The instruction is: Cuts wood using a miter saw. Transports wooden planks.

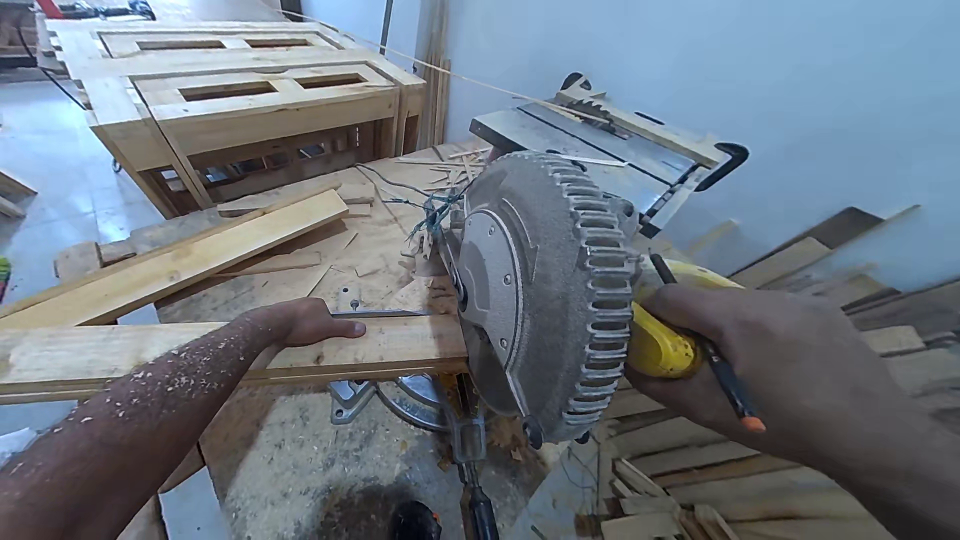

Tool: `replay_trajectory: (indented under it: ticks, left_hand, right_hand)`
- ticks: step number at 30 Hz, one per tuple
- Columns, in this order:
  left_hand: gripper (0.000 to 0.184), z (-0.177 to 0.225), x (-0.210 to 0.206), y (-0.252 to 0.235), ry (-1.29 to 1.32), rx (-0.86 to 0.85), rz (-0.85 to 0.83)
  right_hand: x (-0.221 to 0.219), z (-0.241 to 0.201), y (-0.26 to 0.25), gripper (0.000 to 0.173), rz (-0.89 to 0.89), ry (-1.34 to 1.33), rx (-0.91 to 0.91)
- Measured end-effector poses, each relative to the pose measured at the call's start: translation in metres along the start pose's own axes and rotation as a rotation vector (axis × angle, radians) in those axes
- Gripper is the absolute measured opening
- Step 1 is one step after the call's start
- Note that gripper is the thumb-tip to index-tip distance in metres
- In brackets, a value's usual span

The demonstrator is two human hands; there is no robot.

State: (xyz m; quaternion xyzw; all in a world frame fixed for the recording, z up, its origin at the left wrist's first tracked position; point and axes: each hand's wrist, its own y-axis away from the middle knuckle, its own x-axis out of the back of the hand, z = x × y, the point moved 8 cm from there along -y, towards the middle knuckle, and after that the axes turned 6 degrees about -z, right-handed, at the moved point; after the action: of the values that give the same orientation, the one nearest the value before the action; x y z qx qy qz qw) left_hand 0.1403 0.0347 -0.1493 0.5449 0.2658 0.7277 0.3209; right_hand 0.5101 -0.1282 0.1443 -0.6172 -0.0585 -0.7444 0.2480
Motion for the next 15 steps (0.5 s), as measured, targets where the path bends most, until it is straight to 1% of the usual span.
replay_trajectory:
  ticks: [6,10,15]
  left_hand:
    - [0.095,0.001,0.0,0.001,-0.012,-0.003,0.004]
    - [0.093,0.003,0.0,0.007,0.013,-0.001,0.015]
    - [0.094,0.002,0.001,0.004,-0.007,-0.005,0.019]
  right_hand:
    - [-0.016,-0.013,0.018,0.027,0.077,0.008,0.033]
    - [-0.025,-0.017,0.027,0.03,0.087,0.021,0.014]
    - [-0.035,-0.02,0.035,0.03,0.103,0.028,0.005]
